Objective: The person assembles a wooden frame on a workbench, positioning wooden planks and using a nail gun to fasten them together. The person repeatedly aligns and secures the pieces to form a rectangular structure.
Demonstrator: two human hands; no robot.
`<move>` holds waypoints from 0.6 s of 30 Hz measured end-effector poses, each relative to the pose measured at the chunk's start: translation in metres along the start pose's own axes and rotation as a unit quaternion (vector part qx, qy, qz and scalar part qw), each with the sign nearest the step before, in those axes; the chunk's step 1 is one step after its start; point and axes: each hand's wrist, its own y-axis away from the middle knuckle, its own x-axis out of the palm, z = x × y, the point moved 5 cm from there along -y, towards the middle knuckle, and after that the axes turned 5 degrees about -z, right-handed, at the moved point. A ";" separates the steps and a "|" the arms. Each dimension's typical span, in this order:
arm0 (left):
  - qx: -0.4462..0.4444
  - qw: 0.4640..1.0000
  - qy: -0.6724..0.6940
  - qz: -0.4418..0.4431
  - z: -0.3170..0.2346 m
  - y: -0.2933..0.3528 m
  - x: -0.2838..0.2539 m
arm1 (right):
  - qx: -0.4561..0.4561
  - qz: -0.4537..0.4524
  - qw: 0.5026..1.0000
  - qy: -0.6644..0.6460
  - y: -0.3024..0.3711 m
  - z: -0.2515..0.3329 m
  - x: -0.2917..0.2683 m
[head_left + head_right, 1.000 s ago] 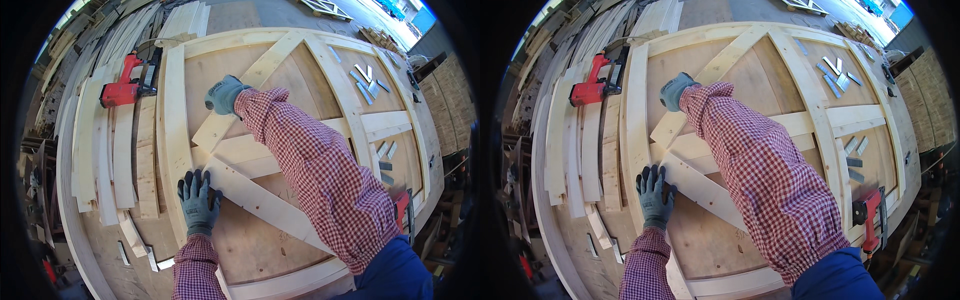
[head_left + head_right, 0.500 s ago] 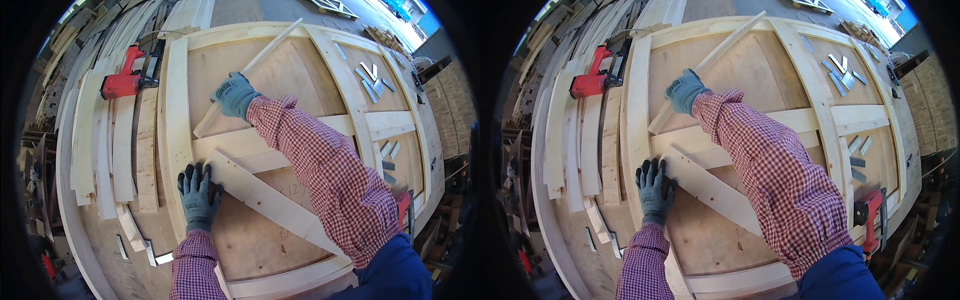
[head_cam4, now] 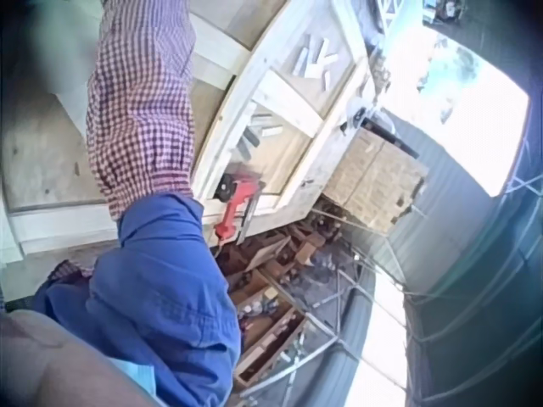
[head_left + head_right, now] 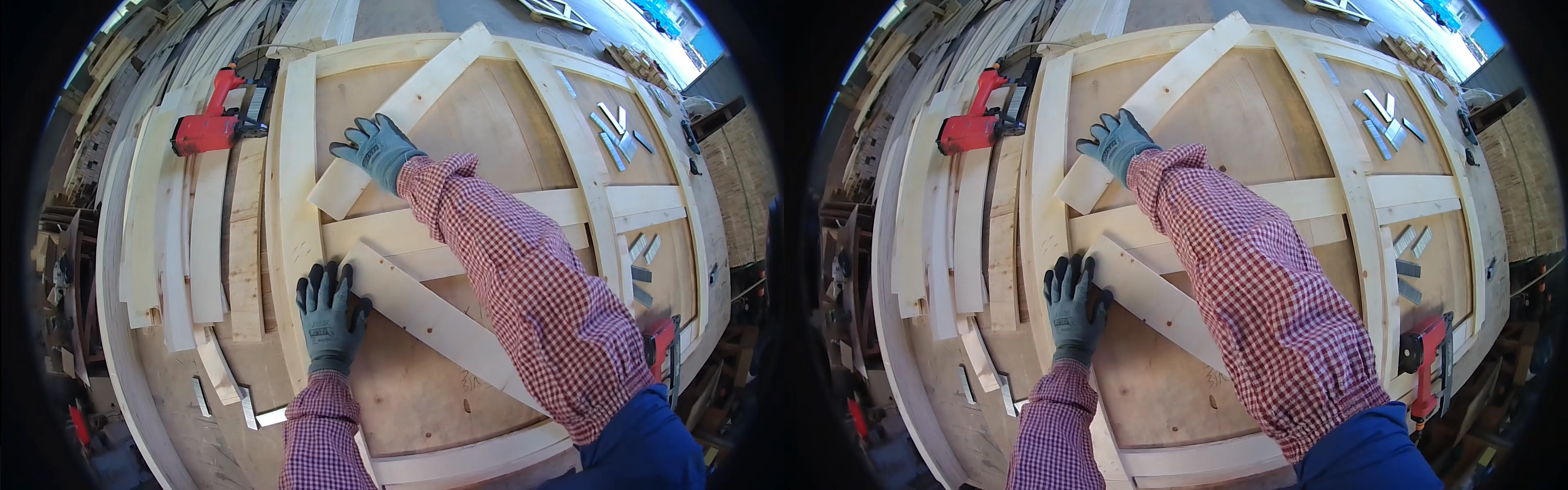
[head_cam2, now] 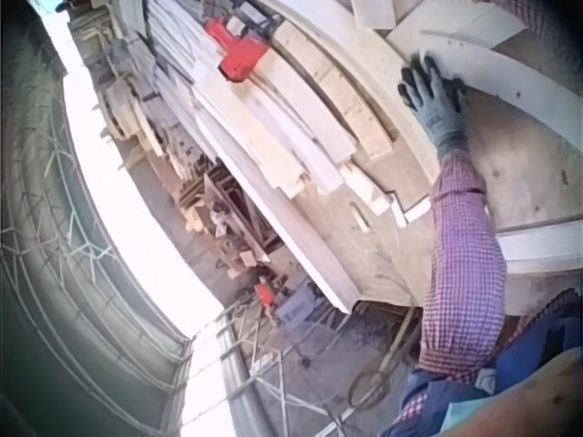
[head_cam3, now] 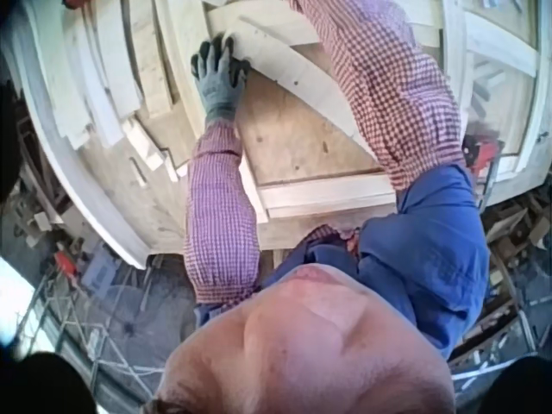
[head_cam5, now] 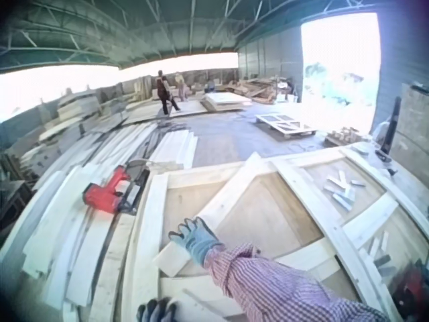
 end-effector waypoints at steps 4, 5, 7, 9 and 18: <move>-0.009 1.000 -0.007 0.012 0.001 0.000 -0.003 | -0.017 0.003 0.999 0.038 -0.011 0.007 0.006; -0.011 1.000 -0.002 0.012 0.003 0.001 -0.002 | -0.024 -0.010 0.998 0.056 -0.011 0.008 0.007; -0.007 1.000 0.005 0.006 0.000 -0.003 -0.002 | -0.025 -0.010 0.994 0.102 -0.006 0.002 0.004; -0.006 1.000 0.009 -0.005 0.000 -0.001 -0.002 | -0.014 -0.059 0.993 0.096 -0.001 0.004 0.007; -0.012 1.000 0.008 -0.004 0.000 -0.002 0.000 | 0.004 -0.046 0.997 0.061 -0.013 0.005 0.016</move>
